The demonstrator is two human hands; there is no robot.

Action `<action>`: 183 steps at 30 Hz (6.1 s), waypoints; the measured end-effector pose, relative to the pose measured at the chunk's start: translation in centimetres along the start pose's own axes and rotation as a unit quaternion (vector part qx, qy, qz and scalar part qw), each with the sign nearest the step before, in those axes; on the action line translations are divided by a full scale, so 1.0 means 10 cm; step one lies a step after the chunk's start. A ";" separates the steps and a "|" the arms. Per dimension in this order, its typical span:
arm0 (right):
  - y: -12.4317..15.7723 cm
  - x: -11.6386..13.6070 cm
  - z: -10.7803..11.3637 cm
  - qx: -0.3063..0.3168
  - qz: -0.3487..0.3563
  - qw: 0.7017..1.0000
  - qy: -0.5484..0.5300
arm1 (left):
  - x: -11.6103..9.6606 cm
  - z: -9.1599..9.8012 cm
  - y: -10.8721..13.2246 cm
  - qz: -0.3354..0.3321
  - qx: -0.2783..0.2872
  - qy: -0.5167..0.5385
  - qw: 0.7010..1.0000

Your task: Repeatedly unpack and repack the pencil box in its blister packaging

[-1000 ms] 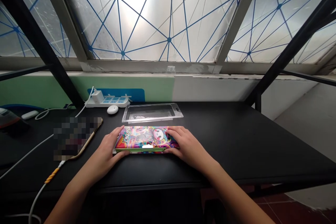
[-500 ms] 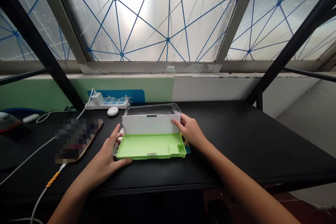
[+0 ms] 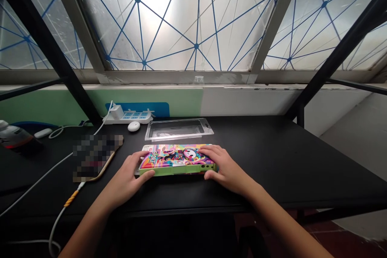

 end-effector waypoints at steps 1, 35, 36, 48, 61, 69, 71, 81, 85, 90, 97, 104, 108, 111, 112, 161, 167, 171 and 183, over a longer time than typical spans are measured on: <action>0.04 0.01 -0.03 0.007 0.000 1.000 0.010 | -0.01 0.00 -0.01 -0.008 -0.002 -0.005 1.000; -0.91 0.29 -0.56 -0.003 -0.012 0.990 0.142 | 0.00 -0.15 -0.06 -0.040 0.034 -0.045 0.998; -0.91 0.30 -0.54 -0.014 -0.011 0.990 0.140 | 0.00 -0.15 -0.06 -0.041 0.037 -0.045 0.998; -0.32 0.93 -0.01 -0.070 0.139 0.983 0.096 | 0.21 -0.01 -0.04 0.077 0.055 0.102 0.990; 0.15 -0.32 -0.08 0.090 -0.145 0.985 0.012 | 0.20 -0.02 -0.05 0.100 0.084 0.085 0.988; 0.06 -0.40 -0.08 -0.029 -0.209 0.976 -0.044 | 0.08 -0.06 -0.13 0.094 0.051 0.254 0.961; 0.12 -0.37 -0.11 -0.050 -0.182 0.982 -0.023 | 0.07 -0.10 -0.10 0.092 0.046 0.213 0.972; -0.26 -0.15 0.33 -0.144 -0.072 0.985 0.053 | -0.17 0.16 -0.45 -0.007 -0.028 0.040 0.999; -0.75 -0.46 0.33 -0.112 -0.094 0.988 0.038 | -0.16 0.09 -0.82 0.021 -0.013 0.044 0.999; -1.04 -0.69 0.08 -0.091 -0.075 0.992 0.039 | -0.02 -0.02 -1.11 0.090 -0.013 -0.014 0.996; -1.01 -0.79 -0.15 -0.066 -0.059 0.993 0.078 | 0.15 -0.15 -1.32 0.097 -0.019 -0.121 0.988; -0.88 -0.46 -0.17 -0.043 0.020 0.983 0.180 | 0.16 -0.16 -1.30 0.040 -0.012 -0.206 0.978; -0.68 0.05 -0.25 -0.020 0.128 0.985 0.117 | 0.09 -0.12 -1.26 0.019 -0.020 -0.241 0.970; -0.60 0.23 -0.42 0.026 0.108 0.993 0.045 | -0.07 -0.11 -1.20 -0.039 -0.037 -0.236 0.970; -0.59 0.24 -0.49 0.049 0.083 0.995 0.035 | -0.14 -0.12 -1.17 -0.064 -0.039 -0.229 0.971; -0.87 -0.99 0.05 0.088 -0.185 0.979 0.006 | -0.54 -0.64 -1.19 -0.064 0.184 -0.204 0.959; -0.81 -1.04 -0.03 0.112 -0.252 0.960 -0.056 | -0.51 -0.64 -1.18 -0.072 0.167 -0.209 0.961; -0.73 -1.31 0.07 0.143 -0.311 0.937 -0.072 | -0.52 -0.65 -1.18 -0.074 0.163 -0.218 0.960; -0.75 -1.34 0.27 0.080 -0.317 0.945 -0.028 | -0.48 -0.63 -1.24 -0.080 0.134 -0.240 0.958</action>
Point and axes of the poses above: each hand's wrist, its own y-axis away from the middle knuckle, its own z-axis out of the back of the hand, x = y × z, the point moved 8 cm from there along -y, towards the middle knuckle, and after that the axes turned 2 degrees about -z, right-handed, at the moved point
